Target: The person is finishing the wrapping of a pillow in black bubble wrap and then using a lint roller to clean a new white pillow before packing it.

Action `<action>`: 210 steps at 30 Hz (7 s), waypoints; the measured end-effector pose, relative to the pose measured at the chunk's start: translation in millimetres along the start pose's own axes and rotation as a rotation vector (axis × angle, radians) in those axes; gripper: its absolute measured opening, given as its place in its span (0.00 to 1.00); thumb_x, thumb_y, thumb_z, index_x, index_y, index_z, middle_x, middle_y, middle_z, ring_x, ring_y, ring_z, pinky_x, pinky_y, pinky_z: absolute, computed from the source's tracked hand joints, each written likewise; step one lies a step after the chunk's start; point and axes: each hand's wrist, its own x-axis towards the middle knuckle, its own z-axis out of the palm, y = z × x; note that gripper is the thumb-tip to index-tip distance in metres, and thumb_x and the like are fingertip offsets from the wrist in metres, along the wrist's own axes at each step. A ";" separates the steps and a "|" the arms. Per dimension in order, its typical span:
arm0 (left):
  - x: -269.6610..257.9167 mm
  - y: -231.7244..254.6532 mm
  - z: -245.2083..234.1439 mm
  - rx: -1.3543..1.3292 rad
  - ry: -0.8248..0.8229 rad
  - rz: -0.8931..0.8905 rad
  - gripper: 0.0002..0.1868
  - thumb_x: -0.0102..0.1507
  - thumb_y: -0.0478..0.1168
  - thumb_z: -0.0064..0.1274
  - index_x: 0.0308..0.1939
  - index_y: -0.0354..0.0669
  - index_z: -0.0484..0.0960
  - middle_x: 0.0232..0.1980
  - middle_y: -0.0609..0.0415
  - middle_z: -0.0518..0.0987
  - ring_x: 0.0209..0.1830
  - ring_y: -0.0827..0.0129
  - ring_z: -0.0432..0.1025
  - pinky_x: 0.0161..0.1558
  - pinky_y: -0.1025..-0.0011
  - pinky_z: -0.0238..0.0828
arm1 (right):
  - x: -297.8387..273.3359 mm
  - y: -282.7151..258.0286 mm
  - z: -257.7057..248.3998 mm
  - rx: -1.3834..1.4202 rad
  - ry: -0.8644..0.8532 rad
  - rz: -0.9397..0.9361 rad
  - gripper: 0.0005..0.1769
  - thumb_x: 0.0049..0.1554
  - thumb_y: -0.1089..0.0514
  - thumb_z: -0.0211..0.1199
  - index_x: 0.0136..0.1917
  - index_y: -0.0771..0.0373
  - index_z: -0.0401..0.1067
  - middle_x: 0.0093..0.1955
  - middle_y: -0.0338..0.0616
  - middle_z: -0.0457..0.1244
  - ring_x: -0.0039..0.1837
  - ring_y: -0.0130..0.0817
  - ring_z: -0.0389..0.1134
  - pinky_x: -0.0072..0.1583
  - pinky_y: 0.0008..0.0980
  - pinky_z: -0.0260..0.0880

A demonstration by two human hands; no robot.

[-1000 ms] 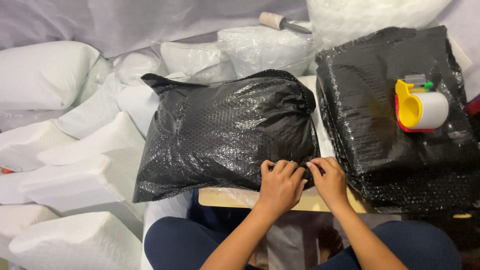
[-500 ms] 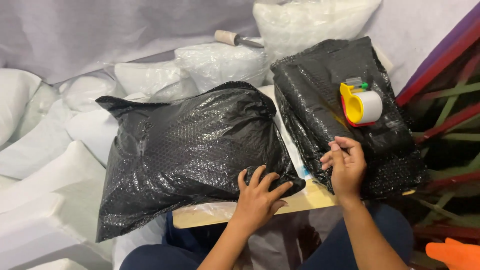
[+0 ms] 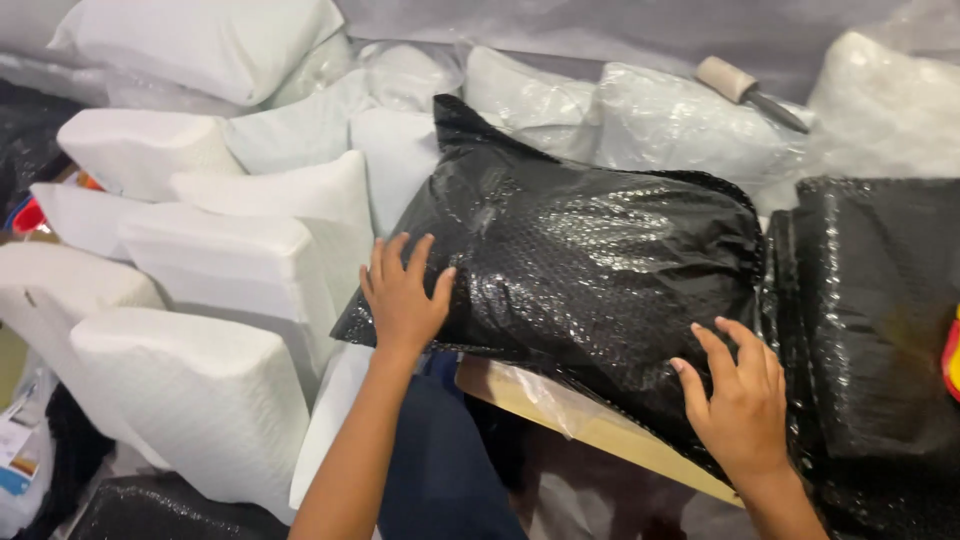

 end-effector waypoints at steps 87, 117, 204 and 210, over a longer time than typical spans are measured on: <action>59.7 -135.2 120.4 -1.043 -0.468 -0.473 0.19 0.69 0.46 0.51 0.64 0.63 0.79 0.66 0.55 0.75 0.70 0.59 0.68 0.69 0.61 0.65 | 275.8 -224.4 270.7 0.000 -0.479 -0.739 0.09 0.58 0.53 0.65 0.51 0.42 0.82 0.45 0.28 0.74 0.58 0.30 0.73 0.51 0.31 0.78; 73.8 -131.3 195.3 -1.284 -0.509 -0.929 0.14 0.60 0.53 0.60 0.43 0.50 0.83 0.40 0.57 0.77 0.44 0.68 0.71 0.42 0.72 0.64 | 269.7 -242.2 259.7 -0.269 -0.858 -0.758 0.22 0.57 0.50 0.49 0.58 0.43 0.80 0.62 0.25 0.71 0.75 0.35 0.63 0.77 0.57 0.57; 13.7 -58.3 -11.1 -0.180 -0.491 0.069 0.49 0.51 0.55 0.65 0.75 0.55 0.63 0.81 0.51 0.57 0.79 0.58 0.52 0.67 0.53 0.53 | -100.8 35.9 -26.1 -0.125 -0.107 0.108 0.65 0.34 0.35 0.70 0.80 0.57 0.53 0.85 0.59 0.47 0.81 0.60 0.53 0.74 0.65 0.53; 1.0 -54.0 -2.5 0.055 -0.373 0.050 0.46 0.55 0.60 0.59 0.75 0.55 0.63 0.79 0.54 0.60 0.77 0.50 0.54 0.65 0.36 0.52 | -127.7 57.9 -36.0 0.062 -0.026 0.358 0.36 0.39 0.76 0.61 0.64 0.67 0.68 0.75 0.51 0.62 0.70 0.45 0.66 0.64 0.38 0.69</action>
